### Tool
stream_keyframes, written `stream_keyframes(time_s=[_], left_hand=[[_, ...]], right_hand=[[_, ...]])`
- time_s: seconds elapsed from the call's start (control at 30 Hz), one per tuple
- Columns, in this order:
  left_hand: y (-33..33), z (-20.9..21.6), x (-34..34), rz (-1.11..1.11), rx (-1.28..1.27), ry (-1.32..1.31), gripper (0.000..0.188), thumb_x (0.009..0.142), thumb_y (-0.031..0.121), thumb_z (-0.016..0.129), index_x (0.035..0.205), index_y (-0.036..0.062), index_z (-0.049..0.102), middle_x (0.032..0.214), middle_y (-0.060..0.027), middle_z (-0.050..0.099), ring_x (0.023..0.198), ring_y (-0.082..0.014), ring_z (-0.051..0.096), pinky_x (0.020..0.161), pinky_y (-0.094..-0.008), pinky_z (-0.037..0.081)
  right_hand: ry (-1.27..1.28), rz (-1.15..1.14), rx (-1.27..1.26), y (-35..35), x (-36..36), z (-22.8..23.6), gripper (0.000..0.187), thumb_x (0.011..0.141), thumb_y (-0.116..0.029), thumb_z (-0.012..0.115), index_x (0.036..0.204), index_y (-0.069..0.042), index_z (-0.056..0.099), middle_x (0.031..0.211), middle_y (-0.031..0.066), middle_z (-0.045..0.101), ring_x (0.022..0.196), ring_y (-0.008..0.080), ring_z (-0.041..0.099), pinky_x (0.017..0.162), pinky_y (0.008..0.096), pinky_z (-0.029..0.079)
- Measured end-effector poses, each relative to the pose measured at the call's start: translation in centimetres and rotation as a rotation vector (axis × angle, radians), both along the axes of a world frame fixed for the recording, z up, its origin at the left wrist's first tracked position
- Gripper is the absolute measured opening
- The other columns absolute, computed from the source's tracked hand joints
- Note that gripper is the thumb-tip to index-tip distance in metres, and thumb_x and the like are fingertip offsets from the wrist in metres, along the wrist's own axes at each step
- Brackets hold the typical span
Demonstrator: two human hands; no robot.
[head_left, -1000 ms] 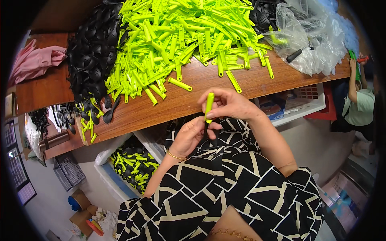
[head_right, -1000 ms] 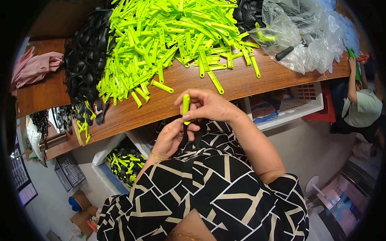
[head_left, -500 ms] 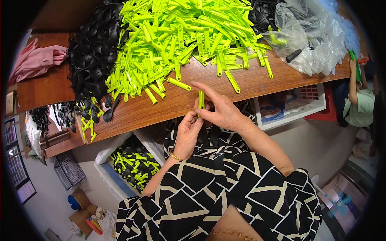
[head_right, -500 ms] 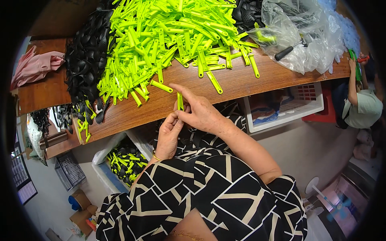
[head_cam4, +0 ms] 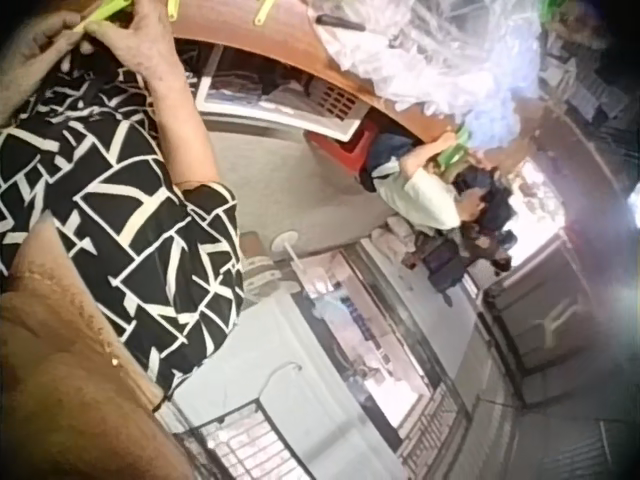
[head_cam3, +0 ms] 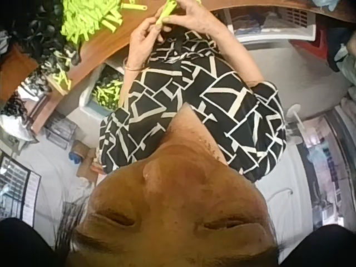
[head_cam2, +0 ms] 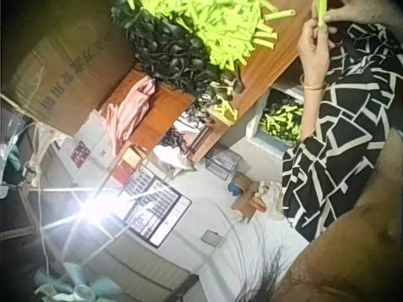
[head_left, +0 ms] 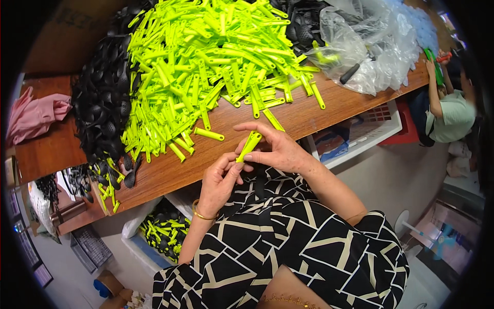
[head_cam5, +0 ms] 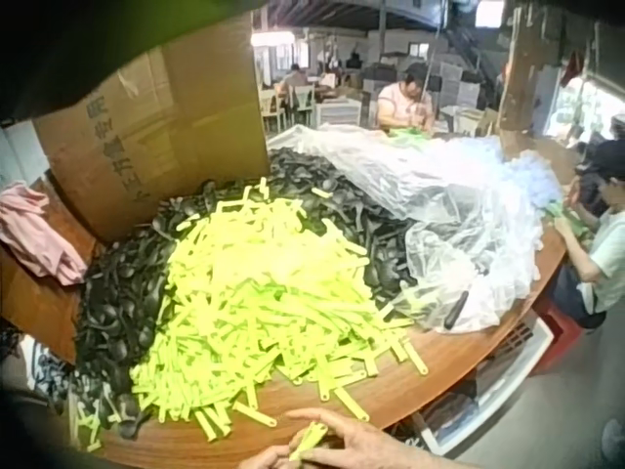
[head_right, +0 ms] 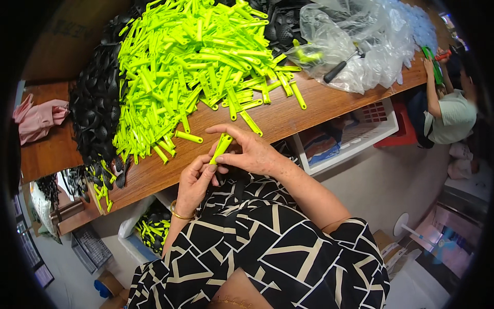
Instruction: The person assembles kitchen utensils by inserting neon green plastic handles into black plastic heads. They use a hammer to tap the handles securely into place and then drop the finished items into a white bin below the table.
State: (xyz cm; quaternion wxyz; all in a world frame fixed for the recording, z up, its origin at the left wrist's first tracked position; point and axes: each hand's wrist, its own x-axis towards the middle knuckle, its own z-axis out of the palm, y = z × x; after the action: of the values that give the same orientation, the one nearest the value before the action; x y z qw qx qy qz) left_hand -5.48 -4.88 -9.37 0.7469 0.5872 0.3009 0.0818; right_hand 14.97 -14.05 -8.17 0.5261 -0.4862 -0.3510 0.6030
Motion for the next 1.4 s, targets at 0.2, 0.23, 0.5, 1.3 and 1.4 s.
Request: stream_keyframes(time_s=[0.2,0.23,0.5,1.3,1.4], left_hand=[[-0.4,0.3,3.0,-0.02,-0.008,-0.091,0.022,0.108,0.014,0.056,0.123,-0.0009,0.061,0.1,-0.0072,0.072,0.079,-0.0072,0.062,0.074,-0.0202,0.05],[-0.7,0.7,3.9,0.009,0.01,-0.114,0.022,0.108,0.014,0.056,0.123,-0.001,0.061,0.101,-0.0072,0.072,0.081,-0.0077,0.063,0.076,-0.0206,0.051],[-1.9,0.4,5.4,0.037,0.027,-0.127,0.021,0.106,0.008,0.058,0.123,-0.0035,0.063,0.103,-0.0084,0.073,0.087,-0.011,0.068,0.082,-0.0253,0.055],[0.7,1.5,5.0,0.197,-0.196,-0.25,0.034,0.107,0.02,0.059,0.135,0.0004,0.056,0.096,-0.0139,0.073,0.071,-0.016,0.07,0.069,-0.0254,0.056],[-0.6,-0.3,3.4,0.253,-0.121,-0.197,0.036,0.106,0.018,0.061,0.138,0.001,0.058,0.095,-0.0126,0.073,0.07,-0.0117,0.064,0.07,-0.023,0.051]], right_hand=[[0.244,-0.226,0.096,-0.6,-0.1,-0.1,0.063,0.101,-0.005,0.066,0.157,-0.007,0.036,0.113,0.007,0.069,0.092,0.0093,0.064,0.077,0.023,0.053],[0.26,-0.279,0.07,-0.8,-0.1,0.1,0.052,0.103,-0.008,0.063,0.151,-0.004,0.043,0.111,0.0061,0.069,0.089,0.0091,0.064,0.076,0.0227,0.053],[0.121,-0.298,0.087,-2.4,1.2,0.7,0.016,0.105,-0.011,0.061,0.117,-0.001,0.061,0.097,0.0043,0.069,0.075,0.0071,0.064,0.066,0.022,0.053],[-0.382,-1.134,-0.036,-10.0,26.0,-5.1,0.029,0.094,-0.018,0.075,0.118,-0.012,0.061,0.085,0.0006,0.071,0.066,0.0099,0.06,0.058,0.0229,0.044],[-0.089,-1.135,0.21,-9.9,22.5,-2.1,0.06,0.098,-0.012,0.068,0.152,-0.013,0.04,0.107,0.0072,0.07,0.086,0.0125,0.063,0.074,0.0261,0.051]])
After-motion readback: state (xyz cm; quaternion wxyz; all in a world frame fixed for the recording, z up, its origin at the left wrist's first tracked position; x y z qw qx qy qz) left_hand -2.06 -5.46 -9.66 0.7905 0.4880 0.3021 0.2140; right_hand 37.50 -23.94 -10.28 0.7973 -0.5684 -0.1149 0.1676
